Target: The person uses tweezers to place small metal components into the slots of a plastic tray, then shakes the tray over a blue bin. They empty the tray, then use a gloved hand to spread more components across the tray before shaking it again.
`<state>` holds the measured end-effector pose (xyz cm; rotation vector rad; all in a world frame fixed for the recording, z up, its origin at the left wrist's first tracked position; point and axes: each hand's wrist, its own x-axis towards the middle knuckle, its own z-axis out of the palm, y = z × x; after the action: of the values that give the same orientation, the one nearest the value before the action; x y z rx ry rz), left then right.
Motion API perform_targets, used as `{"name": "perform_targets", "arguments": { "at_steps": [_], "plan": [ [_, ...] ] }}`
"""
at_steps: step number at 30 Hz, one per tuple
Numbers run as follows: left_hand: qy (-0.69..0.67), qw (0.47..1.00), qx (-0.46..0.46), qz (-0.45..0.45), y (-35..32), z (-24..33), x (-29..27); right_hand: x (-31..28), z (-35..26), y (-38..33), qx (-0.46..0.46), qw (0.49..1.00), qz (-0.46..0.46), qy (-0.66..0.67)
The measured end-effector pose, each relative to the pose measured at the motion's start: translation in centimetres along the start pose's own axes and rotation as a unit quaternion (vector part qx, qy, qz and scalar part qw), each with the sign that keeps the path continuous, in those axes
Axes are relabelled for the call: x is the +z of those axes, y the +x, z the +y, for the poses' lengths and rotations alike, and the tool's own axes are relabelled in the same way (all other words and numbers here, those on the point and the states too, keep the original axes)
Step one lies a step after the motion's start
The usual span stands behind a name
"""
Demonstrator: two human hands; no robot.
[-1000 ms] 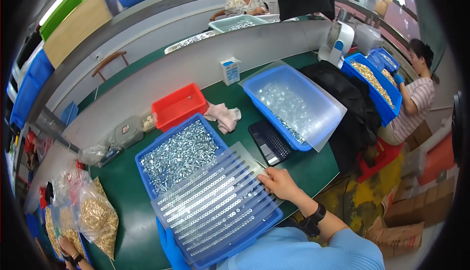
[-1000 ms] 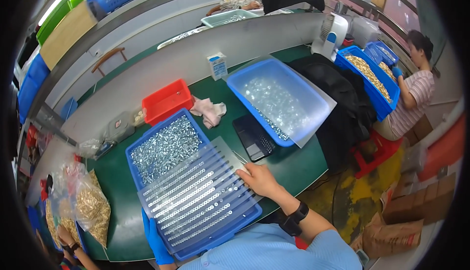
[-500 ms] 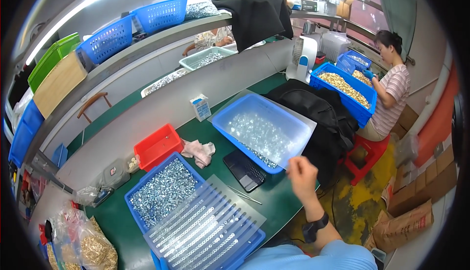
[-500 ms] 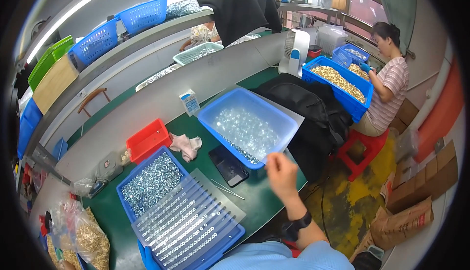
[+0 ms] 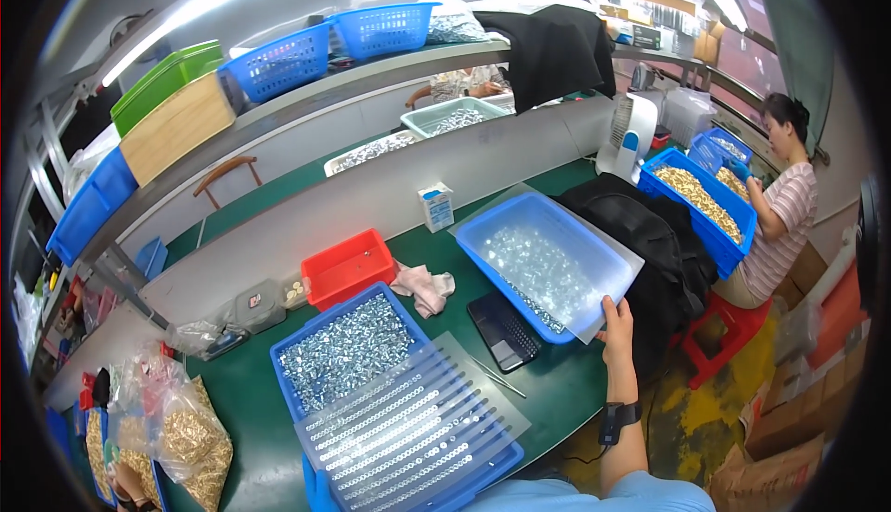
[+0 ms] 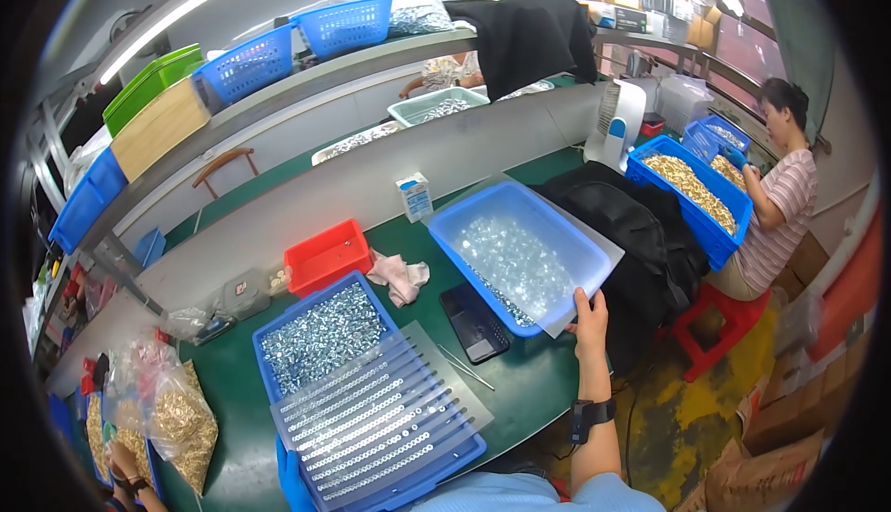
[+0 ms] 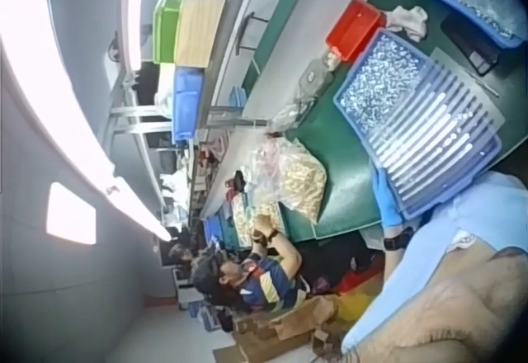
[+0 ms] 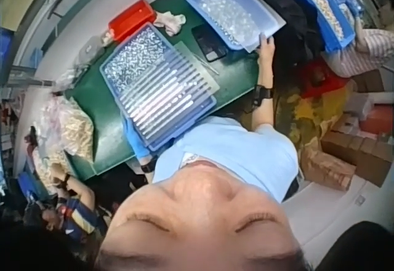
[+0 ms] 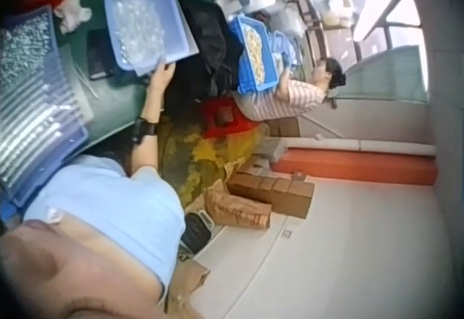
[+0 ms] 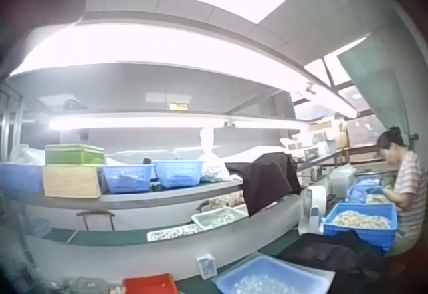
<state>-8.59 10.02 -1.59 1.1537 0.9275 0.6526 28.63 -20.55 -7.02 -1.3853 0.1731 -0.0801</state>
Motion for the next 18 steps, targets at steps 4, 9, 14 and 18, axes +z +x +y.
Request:
{"name": "perform_targets", "arguments": {
  "at_steps": [4,9,14,18],
  "plan": [
    [-0.026,0.999,0.022,0.023,-0.4,-0.2,-0.1,-2.4,1.8,1.1,-0.087,0.996,0.017,-0.02],
    [-0.098,0.994,0.049,-0.027,2.0,-4.2,-2.6,-2.6,0.1,-1.9,-0.053,0.996,0.022,0.064],
    [-0.061,0.997,0.041,-0.015,2.8,-3.7,-2.6,-6.4,-0.9,-2.2,-0.103,0.979,-0.021,0.175],
    [-0.06,0.996,0.064,-0.011,3.2,-3.6,-2.6,-5.9,-2.0,-2.8,-0.122,0.965,-0.142,0.185]
  ]
}}
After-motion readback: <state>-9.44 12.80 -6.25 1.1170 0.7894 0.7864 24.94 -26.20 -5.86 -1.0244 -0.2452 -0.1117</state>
